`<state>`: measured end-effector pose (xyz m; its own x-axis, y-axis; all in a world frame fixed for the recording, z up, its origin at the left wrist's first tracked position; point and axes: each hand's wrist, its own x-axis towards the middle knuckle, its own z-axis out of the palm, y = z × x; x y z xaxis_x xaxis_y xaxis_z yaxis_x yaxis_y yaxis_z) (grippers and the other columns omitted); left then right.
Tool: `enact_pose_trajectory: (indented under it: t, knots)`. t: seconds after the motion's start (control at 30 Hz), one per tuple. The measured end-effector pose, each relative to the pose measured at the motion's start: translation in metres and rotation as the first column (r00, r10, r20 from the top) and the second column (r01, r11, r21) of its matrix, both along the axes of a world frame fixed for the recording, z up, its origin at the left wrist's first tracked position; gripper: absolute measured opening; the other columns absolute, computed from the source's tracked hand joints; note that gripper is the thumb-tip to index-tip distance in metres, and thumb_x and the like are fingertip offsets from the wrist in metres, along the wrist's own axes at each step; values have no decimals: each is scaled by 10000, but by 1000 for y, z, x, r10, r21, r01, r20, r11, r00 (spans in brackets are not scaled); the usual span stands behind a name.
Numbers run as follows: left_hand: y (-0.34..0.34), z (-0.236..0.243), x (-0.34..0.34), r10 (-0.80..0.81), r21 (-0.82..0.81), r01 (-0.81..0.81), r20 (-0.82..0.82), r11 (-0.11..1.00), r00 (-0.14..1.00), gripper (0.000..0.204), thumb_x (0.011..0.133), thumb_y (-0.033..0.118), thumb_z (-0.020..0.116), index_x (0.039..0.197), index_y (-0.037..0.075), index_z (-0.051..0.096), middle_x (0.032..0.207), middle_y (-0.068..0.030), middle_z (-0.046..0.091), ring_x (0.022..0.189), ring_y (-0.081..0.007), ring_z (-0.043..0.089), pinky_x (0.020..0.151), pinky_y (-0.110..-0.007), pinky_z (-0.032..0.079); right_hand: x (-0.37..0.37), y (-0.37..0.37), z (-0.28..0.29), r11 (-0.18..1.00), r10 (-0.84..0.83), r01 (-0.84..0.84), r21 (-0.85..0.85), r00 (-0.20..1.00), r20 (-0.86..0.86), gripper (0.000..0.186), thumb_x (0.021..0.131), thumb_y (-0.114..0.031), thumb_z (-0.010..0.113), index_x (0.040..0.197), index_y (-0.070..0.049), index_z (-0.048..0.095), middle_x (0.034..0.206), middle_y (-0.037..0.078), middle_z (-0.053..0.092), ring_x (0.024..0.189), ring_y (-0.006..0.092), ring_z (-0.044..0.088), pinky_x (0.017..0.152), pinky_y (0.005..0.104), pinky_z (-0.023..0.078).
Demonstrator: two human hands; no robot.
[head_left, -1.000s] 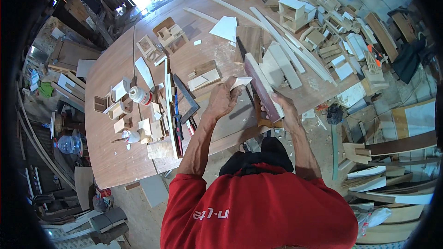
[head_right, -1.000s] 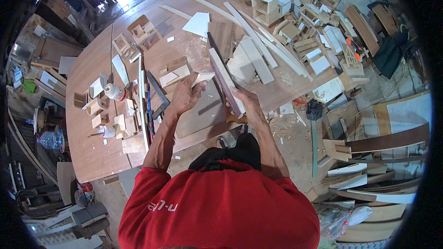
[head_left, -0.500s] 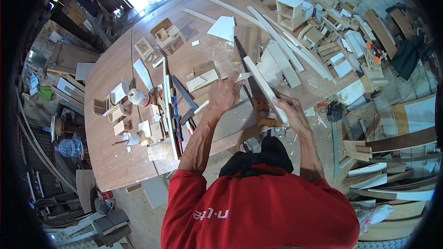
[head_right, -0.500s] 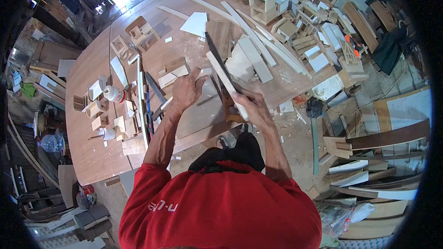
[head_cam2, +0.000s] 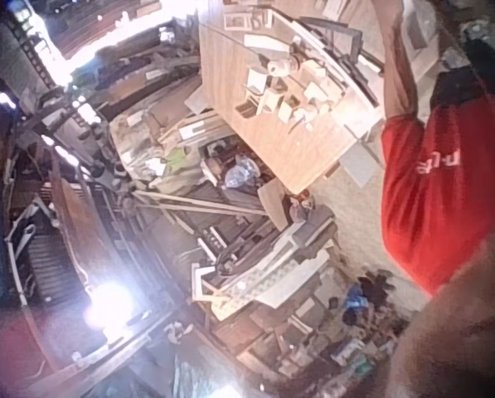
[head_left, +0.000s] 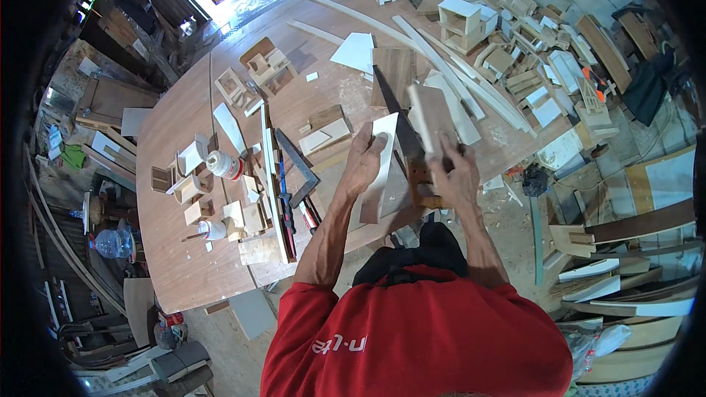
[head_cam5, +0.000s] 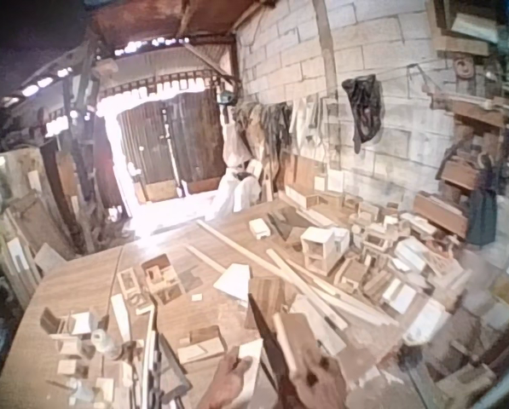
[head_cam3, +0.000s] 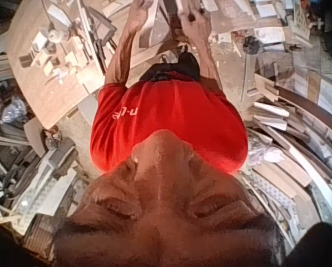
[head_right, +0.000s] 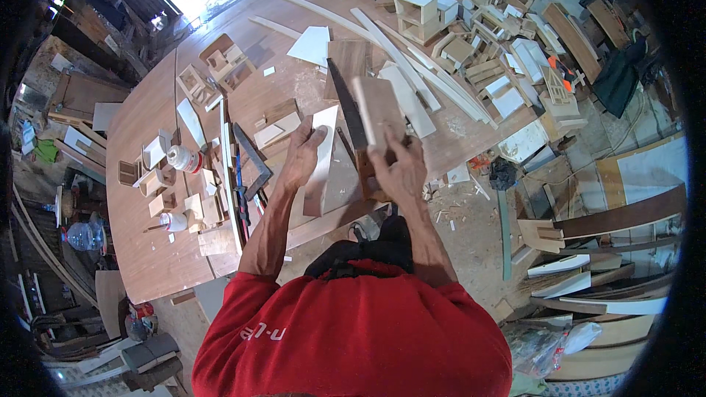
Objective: The person cuts a wooden piece using a hand saw, aligns and fits the piece with another wooden piece by hand, marks the piece with a pencil, and cuts it again with the hand saw.
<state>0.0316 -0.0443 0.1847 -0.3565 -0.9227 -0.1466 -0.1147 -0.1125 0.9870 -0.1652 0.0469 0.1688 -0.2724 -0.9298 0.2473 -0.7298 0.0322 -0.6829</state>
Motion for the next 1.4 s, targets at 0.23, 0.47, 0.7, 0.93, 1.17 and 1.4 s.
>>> enact_pose_trajectory:
  t: [0.23,0.47,0.7,0.93,1.17,1.4]
  knots:
    - [-6,-30,-1,209,12,-209,-96,978,973,408,1006,241,483,1283,-58,500,1169,-156,616,1064,-190,537,964,-303,397,16,12,-9,977,35,-200,78,508,861,562,928,-316,550,1382,6,474,1056,133,654,909,193,668,712,300,575]
    - [0,-31,-13,145,-230,-148,-27,962,989,378,1020,262,469,1259,-23,537,1127,-136,628,1027,-194,554,930,-314,418,41,20,-4,977,76,-211,1,354,932,523,948,-293,538,1366,19,494,1040,91,664,883,146,647,747,280,538]
    - [10,-17,-14,-16,-41,14,-55,999,998,373,1019,285,454,1201,-28,541,1088,-189,633,1040,-228,539,971,-351,392,27,-24,-2,997,-22,-57,56,478,878,567,922,-382,587,1325,16,550,1095,91,646,969,150,566,885,295,437]
    - [14,4,-10,30,-238,-13,68,971,997,288,1003,264,499,1107,-1,541,839,-140,662,734,-279,641,711,-403,496,9,18,10,991,-27,-107,85,457,889,541,907,-296,589,1384,-54,516,1110,65,632,911,143,588,758,295,522]
    - [2,-12,10,182,-550,220,583,805,792,230,933,227,561,1042,24,562,771,-206,658,709,-416,642,642,-489,493,-4,35,20,986,61,-138,90,815,576,554,876,-267,644,1391,-106,522,1138,160,598,1032,240,581,874,345,490]
    - [7,9,3,223,-530,305,714,791,664,191,894,203,571,955,24,594,894,-238,655,834,-422,642,696,-510,506,1,39,28,979,119,-184,84,859,498,548,871,-285,659,1384,-137,534,1136,191,593,1047,272,584,899,366,470]
